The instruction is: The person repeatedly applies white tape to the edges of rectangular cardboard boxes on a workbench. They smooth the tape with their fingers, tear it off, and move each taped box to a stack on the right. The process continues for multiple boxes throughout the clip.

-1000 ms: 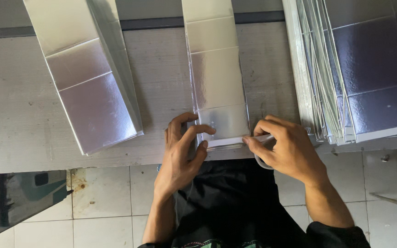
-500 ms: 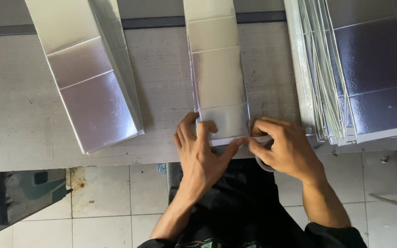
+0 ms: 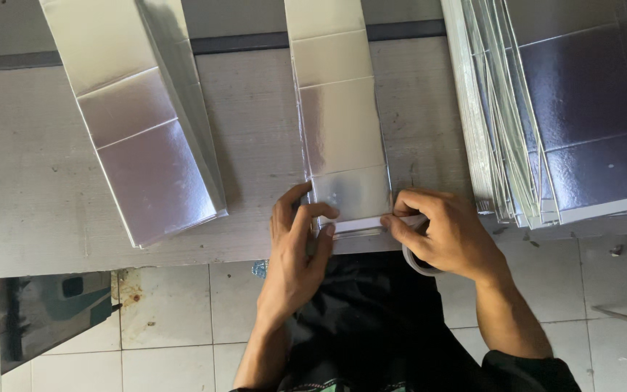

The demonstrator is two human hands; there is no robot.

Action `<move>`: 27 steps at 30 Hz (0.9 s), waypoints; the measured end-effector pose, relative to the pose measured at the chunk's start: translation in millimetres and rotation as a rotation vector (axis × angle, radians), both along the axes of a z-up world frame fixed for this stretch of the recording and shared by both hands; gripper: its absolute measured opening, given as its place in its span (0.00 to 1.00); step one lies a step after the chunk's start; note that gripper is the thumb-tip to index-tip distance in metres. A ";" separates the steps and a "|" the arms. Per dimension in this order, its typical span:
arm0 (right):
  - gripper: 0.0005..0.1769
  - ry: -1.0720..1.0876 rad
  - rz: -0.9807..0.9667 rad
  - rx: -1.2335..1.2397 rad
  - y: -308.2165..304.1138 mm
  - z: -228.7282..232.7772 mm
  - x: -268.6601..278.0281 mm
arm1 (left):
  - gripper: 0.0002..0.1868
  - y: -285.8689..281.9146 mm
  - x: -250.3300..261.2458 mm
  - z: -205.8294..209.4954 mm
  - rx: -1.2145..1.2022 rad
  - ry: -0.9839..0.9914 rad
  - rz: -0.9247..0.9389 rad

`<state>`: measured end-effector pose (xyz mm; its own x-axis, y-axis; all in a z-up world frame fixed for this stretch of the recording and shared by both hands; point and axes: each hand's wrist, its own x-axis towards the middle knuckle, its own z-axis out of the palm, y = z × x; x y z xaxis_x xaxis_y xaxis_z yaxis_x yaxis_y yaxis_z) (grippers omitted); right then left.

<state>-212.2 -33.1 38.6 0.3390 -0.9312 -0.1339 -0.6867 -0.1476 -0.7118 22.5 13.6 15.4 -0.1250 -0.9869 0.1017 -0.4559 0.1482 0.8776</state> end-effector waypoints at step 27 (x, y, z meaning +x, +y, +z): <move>0.28 -0.205 0.038 0.011 0.3 -21.3 -15.1 | 0.36 -19.7 -72.0 -5.3 -0.327 -0.427 -0.114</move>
<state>-227.3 -32.8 17.3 0.3952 -0.9160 -0.0684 -0.5213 -0.1624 -0.8378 -49.5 -6.1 10.1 -0.3263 -0.8902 0.3179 -0.7267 0.4514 0.5178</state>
